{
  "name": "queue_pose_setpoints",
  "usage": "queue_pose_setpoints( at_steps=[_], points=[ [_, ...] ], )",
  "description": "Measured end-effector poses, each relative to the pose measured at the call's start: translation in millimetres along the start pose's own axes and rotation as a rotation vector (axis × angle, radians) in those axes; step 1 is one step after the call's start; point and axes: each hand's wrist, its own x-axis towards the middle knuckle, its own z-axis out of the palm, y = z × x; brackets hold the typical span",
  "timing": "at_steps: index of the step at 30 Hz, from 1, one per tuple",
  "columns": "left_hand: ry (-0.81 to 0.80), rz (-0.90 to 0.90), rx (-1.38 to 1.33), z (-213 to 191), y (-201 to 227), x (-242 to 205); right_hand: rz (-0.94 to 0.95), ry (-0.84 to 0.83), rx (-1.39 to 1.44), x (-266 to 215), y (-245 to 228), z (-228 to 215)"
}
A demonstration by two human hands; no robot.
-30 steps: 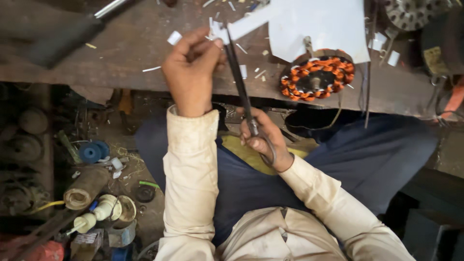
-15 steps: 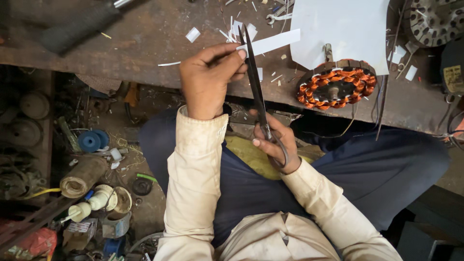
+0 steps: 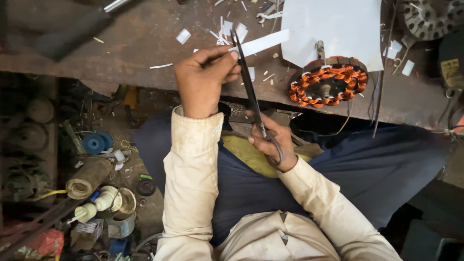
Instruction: The person inserts small white insulating pieces into the slots of a copper-wound motor armature. They use shears to cut the insulating material and a hammer to tap the pieces into place.
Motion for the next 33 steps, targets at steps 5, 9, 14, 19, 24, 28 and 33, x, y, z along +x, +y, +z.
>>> queue_pose_setpoints(
  at_steps=[5, 9, 14, 19, 24, 28, 33],
  points=[
    [0.005, -0.016, 0.004, -3.6, -6.7, 5.8, 0.003, 0.003, -0.113, 1.5, 6.9, -3.7],
    [0.009, -0.037, -0.024, -7.1, -13.7, 8.1, -0.034, -0.005, -0.107, 1.1, 3.8, 0.8],
    [0.078, 0.244, -0.093, -18.5, -9.0, 9.5, -0.124, 0.178, -0.478, 10.2, -19.2, 27.4],
    [0.240, 0.578, -0.031, -37.7, 5.8, 1.8, -0.253, 0.275, -1.111, 31.0, -48.5, 47.8],
    [0.200, 0.561, -0.096, -28.6, 22.8, -8.0, -0.631, 0.384, -1.519, 72.9, -61.6, 63.6],
    [0.036, 0.596, -0.009, -10.0, 31.9, -23.8, -0.690, 0.362, -1.453, 65.2, -80.7, 65.4],
    [-0.345, 0.370, 0.084, 21.3, 22.3, -64.6, -0.784, 0.343, -0.962, 6.2, -124.0, 33.5]
  ],
)
